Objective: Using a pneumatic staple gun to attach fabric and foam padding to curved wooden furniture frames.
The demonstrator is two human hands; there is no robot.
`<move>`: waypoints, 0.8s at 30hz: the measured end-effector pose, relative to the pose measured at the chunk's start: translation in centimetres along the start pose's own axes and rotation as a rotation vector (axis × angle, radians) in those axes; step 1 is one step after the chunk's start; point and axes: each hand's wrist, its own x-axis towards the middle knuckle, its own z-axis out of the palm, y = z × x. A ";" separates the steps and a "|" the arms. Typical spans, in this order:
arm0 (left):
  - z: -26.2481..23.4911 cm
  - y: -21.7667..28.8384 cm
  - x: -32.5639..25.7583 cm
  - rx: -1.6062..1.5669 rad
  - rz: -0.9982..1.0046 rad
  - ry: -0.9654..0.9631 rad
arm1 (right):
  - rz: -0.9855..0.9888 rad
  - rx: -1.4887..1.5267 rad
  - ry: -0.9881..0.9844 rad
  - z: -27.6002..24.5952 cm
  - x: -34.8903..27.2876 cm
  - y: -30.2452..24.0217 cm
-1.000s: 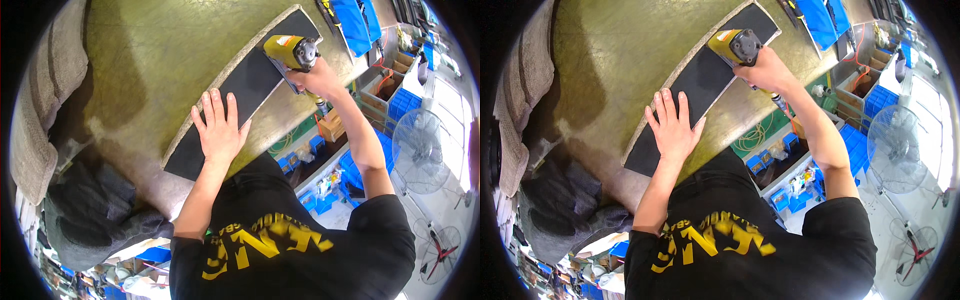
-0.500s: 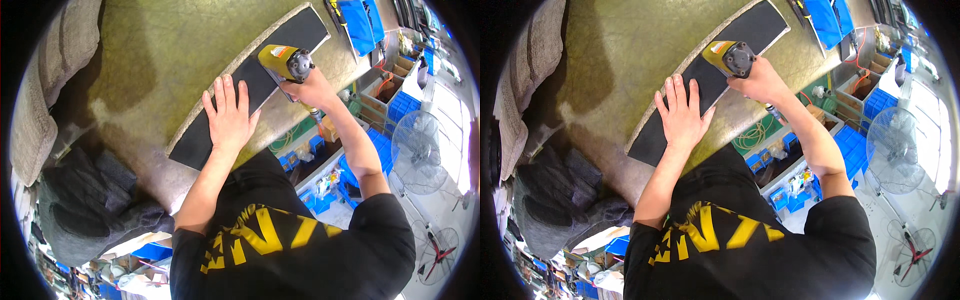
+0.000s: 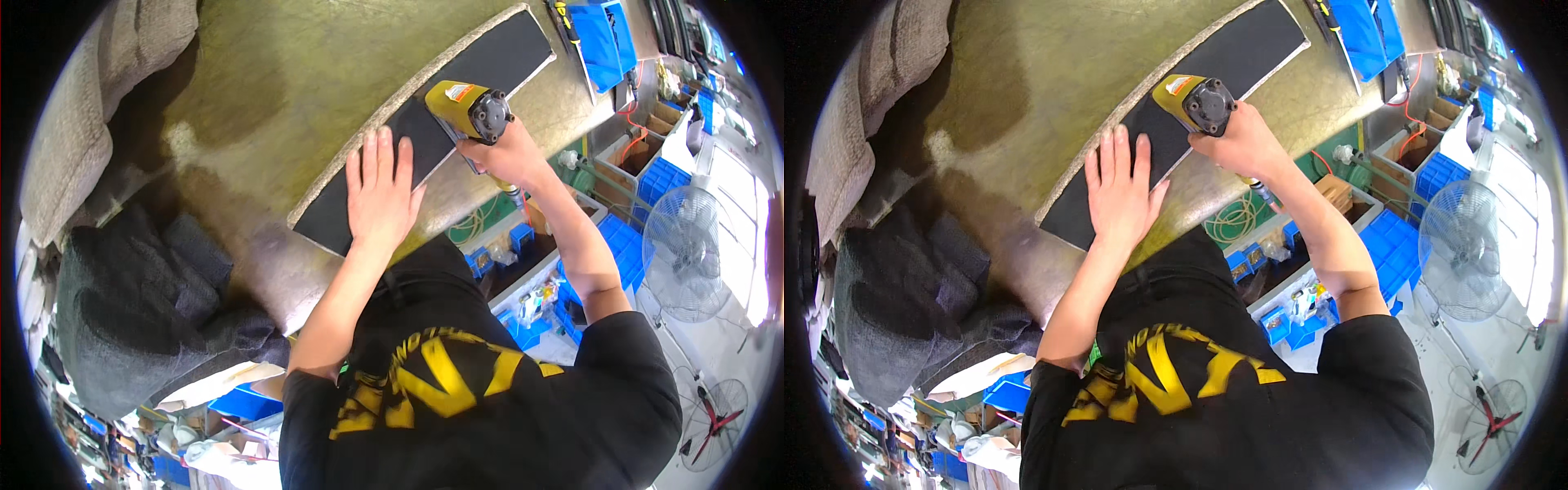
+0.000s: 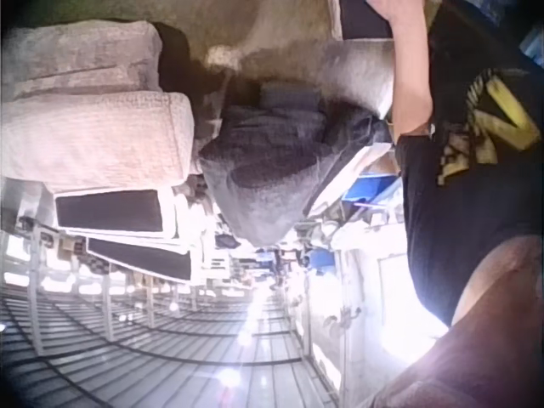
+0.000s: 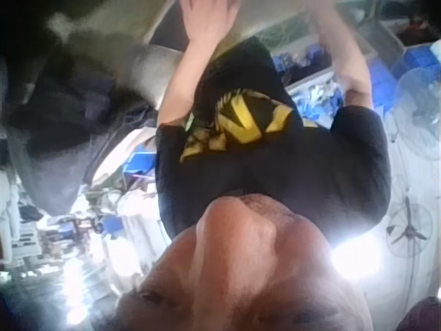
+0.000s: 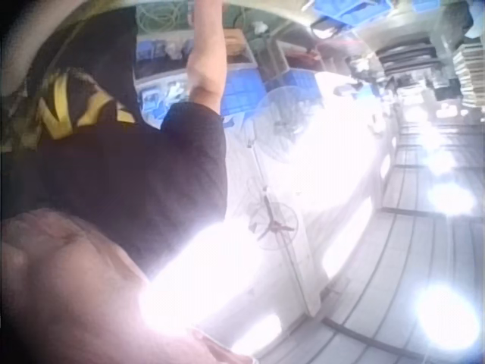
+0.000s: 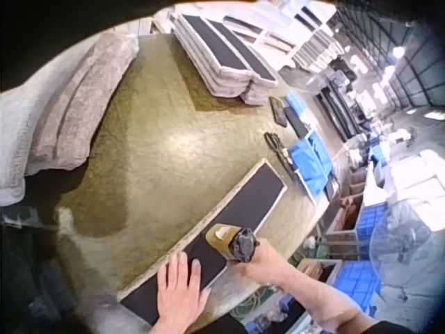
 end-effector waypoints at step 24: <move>-0.2 -3.7 -9.5 0.046 -0.070 0.063 | 0.014 0.110 -0.055 7.5 -4.0 -2.4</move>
